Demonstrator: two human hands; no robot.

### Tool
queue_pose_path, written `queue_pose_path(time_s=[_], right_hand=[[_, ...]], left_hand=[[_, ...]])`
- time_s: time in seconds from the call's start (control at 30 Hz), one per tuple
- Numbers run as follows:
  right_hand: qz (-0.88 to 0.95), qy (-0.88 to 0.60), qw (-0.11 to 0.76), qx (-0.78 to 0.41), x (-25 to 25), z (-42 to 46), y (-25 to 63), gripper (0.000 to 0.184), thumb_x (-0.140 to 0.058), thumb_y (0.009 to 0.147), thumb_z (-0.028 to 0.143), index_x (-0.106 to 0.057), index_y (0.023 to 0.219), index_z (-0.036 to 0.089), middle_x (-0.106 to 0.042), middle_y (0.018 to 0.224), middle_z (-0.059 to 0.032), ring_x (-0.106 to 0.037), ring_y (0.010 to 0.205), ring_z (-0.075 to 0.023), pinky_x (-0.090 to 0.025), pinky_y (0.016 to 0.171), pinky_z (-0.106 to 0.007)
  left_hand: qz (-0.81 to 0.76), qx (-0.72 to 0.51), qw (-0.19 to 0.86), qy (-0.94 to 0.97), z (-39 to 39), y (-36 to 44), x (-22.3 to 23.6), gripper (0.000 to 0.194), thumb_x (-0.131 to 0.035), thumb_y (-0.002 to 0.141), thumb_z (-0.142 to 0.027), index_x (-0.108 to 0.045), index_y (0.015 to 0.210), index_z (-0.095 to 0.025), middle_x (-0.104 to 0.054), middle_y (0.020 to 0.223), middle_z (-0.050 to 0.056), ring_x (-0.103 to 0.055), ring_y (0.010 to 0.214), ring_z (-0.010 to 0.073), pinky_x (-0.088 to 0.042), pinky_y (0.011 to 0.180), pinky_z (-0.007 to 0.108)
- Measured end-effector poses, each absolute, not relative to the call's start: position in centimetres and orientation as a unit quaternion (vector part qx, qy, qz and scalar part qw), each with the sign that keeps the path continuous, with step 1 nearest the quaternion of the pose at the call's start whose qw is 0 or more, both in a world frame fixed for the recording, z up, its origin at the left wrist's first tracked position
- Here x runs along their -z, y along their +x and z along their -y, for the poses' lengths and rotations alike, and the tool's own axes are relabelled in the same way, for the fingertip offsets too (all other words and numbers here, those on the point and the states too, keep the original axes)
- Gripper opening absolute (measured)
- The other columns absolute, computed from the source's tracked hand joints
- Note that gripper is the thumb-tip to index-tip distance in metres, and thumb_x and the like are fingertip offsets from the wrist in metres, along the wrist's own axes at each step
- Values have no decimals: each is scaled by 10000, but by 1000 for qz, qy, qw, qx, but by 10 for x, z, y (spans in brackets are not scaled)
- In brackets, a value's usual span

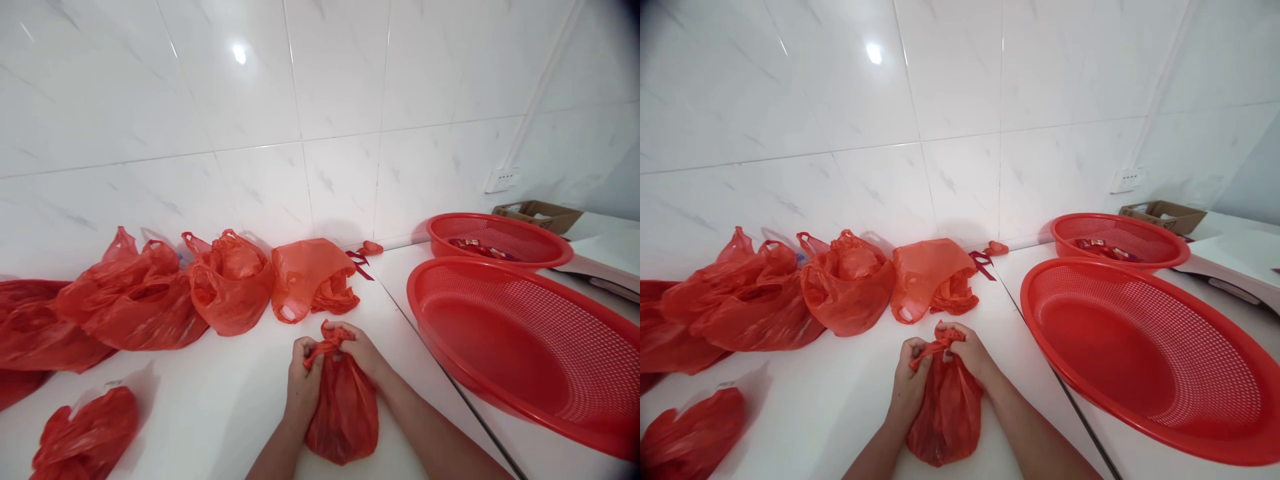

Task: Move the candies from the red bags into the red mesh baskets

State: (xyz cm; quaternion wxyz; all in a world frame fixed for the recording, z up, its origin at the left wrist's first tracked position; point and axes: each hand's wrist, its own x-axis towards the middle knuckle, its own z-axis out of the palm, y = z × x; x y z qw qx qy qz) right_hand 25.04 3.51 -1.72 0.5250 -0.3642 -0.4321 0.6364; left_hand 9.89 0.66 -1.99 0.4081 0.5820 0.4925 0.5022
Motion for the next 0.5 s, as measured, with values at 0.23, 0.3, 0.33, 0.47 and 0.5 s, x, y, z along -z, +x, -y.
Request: queue_pose_path(time_s=[0.23,0.3,0.33,0.47,0.5], right_hand=[[277,-223,578,-735,16,-34,261,243,-683,741,319,-661,949,194,-678,935,-44,-619,807,-169,-454,801,-320],[253,-216,584,-740,16,-35,263,205,-717,704,266,-642,886,207,-672,908,-18,-615,782,-158,-457,776,-308],[240,-210,587,-745,16,-36,264,199,-720,694,242,-625,867,214,-665,894,-3,-609,761,-147,-457,756,-298],[188,-169,606,-754,16,-41,274,194,-672,688,158,-554,821,237,-593,779,50,-530,623,-94,-425,625,-236],[184,-163,610,-754,16,-43,277,198,-655,683,139,-544,814,238,-565,739,56,-503,594,-88,-415,607,-229]], left_hand=[[-492,-569,351,558,-9,92,19,216,-447,890,-424,-458,932,-213,-561,1014,52,-554,920,194,-457,812,331],[-484,-574,338,568,-11,91,18,205,-435,897,-414,-462,932,-213,-558,1067,63,-547,982,205,-444,856,346],[-484,-577,325,572,-11,89,18,197,-420,905,-404,-466,928,-214,-556,1080,65,-541,1002,206,-437,870,348],[-507,-583,230,591,-16,73,14,200,-358,931,-350,-502,905,-213,-552,1034,53,-525,980,199,-411,866,330],[-515,-580,203,598,-18,68,12,202,-352,932,-336,-508,895,-213,-551,1002,48,-525,951,196,-410,846,323]])
